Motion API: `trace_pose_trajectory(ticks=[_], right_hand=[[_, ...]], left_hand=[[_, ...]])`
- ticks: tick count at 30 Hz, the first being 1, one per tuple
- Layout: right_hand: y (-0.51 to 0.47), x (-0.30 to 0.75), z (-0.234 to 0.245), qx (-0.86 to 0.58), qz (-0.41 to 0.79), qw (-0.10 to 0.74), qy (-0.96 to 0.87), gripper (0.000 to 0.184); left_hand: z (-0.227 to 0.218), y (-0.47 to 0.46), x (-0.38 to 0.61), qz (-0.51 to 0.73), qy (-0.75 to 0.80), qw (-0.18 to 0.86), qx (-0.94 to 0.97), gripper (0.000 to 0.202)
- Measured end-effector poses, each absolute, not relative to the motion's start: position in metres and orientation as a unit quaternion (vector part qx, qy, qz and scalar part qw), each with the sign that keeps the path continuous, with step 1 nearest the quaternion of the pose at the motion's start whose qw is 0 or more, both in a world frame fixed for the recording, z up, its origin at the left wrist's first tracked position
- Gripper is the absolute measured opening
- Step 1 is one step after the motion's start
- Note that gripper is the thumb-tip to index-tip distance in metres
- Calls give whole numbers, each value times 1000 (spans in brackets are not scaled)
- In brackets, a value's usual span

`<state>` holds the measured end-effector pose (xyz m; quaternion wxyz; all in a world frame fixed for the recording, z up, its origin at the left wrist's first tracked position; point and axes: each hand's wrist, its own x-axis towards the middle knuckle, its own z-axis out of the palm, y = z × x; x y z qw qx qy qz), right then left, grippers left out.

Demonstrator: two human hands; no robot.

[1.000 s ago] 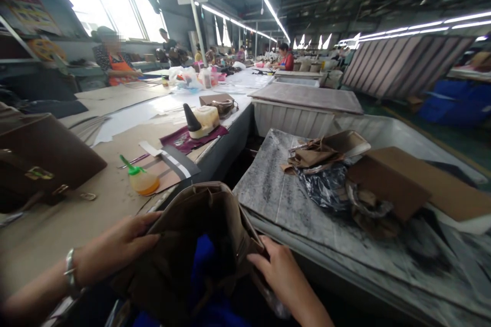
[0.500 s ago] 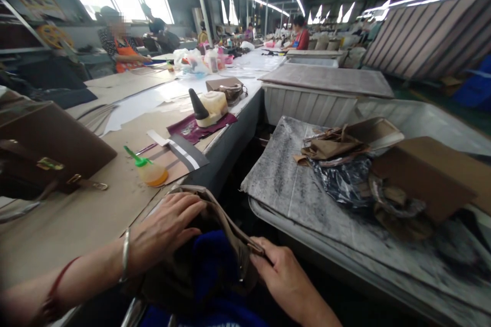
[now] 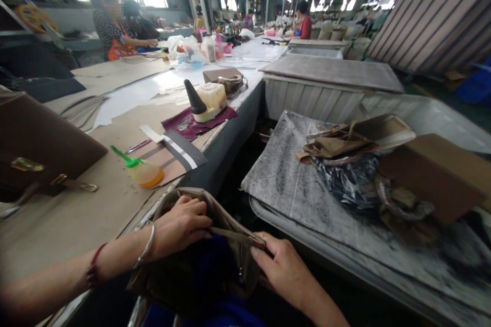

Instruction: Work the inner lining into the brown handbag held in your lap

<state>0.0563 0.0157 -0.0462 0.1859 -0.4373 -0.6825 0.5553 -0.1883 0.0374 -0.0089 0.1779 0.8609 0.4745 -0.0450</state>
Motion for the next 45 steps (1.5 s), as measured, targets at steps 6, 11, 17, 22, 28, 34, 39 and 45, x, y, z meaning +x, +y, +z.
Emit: trace_pose_trajectory(ticks=[6, 11, 17, 22, 28, 34, 39, 45], right_hand=[[26, 38, -36, -524, 399, 145, -738, 15], [42, 25, -33, -491, 382, 108, -775, 22], [56, 19, -40, -422, 463, 75, -776, 18], [63, 25, -56, -439, 444, 70, -778, 19], [70, 35, -73, -437, 484, 68, -755, 25], [74, 42, -80, -422, 548, 74, -718, 27], [77, 44, -84, -417, 586, 90, -689, 31], [78, 45, -87, -409, 609, 95, -673, 32]], left_hand=[[-12, 44, -182, -37, 507, 187, 841, 23], [-14, 45, -178, -53, 532, 221, 815, 13], [-27, 52, -183, -89, 508, 225, 827, 13], [-35, 64, -185, -35, 461, 159, 872, 17], [-45, 73, -179, 59, 478, 131, 866, 13], [-55, 83, -172, 46, 480, 205, 851, 13], [-56, 90, -165, 42, 518, 240, 820, 10], [-62, 95, -157, 54, 541, 281, 790, 14]])
